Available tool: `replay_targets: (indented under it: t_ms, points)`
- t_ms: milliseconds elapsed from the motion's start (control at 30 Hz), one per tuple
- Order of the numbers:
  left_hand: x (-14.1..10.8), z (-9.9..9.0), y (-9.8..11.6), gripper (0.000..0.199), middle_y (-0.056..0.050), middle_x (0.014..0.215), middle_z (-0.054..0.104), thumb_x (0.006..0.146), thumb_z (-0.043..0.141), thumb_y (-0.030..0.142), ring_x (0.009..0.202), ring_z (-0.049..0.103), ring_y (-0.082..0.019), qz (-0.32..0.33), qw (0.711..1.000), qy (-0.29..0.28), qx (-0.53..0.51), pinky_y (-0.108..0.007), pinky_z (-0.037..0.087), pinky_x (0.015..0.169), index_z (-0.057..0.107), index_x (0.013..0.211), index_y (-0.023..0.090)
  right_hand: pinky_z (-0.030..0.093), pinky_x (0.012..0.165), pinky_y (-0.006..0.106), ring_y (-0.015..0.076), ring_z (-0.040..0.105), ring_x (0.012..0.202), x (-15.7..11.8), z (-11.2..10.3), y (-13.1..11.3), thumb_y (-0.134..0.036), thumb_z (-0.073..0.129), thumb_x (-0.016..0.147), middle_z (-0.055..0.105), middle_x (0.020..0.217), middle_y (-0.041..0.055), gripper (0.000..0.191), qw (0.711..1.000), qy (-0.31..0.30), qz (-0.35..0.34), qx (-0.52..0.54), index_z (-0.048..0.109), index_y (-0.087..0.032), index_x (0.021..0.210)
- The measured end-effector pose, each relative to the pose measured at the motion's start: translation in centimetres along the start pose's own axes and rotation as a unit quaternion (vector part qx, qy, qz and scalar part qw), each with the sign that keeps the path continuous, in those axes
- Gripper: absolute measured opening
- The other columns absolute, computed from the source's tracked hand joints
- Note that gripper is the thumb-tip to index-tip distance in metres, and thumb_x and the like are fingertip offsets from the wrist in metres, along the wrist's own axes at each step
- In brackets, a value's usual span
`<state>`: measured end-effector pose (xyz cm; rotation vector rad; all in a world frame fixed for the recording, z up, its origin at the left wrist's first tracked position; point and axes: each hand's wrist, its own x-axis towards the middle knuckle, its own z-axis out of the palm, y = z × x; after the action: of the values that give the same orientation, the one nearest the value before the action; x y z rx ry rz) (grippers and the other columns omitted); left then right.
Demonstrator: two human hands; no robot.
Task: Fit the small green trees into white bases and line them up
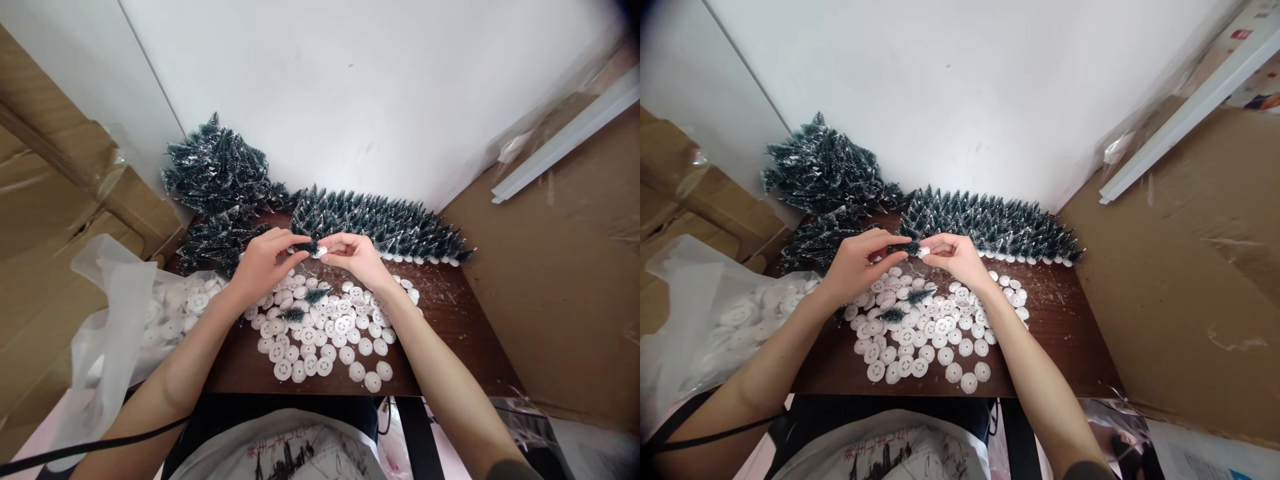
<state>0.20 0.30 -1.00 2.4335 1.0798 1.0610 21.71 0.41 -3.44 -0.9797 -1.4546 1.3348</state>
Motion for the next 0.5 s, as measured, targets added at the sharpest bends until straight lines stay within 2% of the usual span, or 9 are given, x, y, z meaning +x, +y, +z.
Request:
replay_targets:
  t_ms: [167,333,500]
  points:
    - [-0.06,0.45,-0.45,0.022,-0.003,0.081,0.064,0.093,0.058,0.030,0.073,0.055,-0.017,0.037,0.999,-0.006,0.017,-0.029,0.046,0.067,0.069,0.107,0.018,0.057,0.081,0.037,0.0156,0.068,0.078,-0.02,0.27,0.00,-0.023,0.081,0.067,0.072,0.082,0.0024,0.027,1.000,0.002,0.010,-0.012,0.073,-0.019,0.092]
    - [-0.08,0.66,-0.54,0.021,-0.004,0.083,0.066,0.093,0.056,0.029,0.075,0.057,-0.017,0.029,0.999,-0.022,0.020,-0.030,0.048,0.070,0.068,0.106,0.019,0.056,0.082,0.037,0.0150,0.066,0.079,0.06,0.53,0.21,-0.022,0.078,0.069,0.069,0.085,0.0021,0.027,1.000,-0.007,-0.001,-0.024,0.069,-0.018,0.094]
    - [-0.16,0.62,-0.36,0.020,-0.005,0.086,0.065,0.094,0.055,0.026,0.078,0.058,-0.018,0.023,0.999,-0.033,0.037,-0.030,0.048,0.072,0.067,0.108,0.019,0.055,0.074,0.031,0.0130,0.062,0.076,-0.05,0.92,0.50,-0.019,0.074,0.074,0.062,0.090,0.0005,0.043,0.991,-0.003,-0.072,-0.110,0.058,-0.022,0.114]
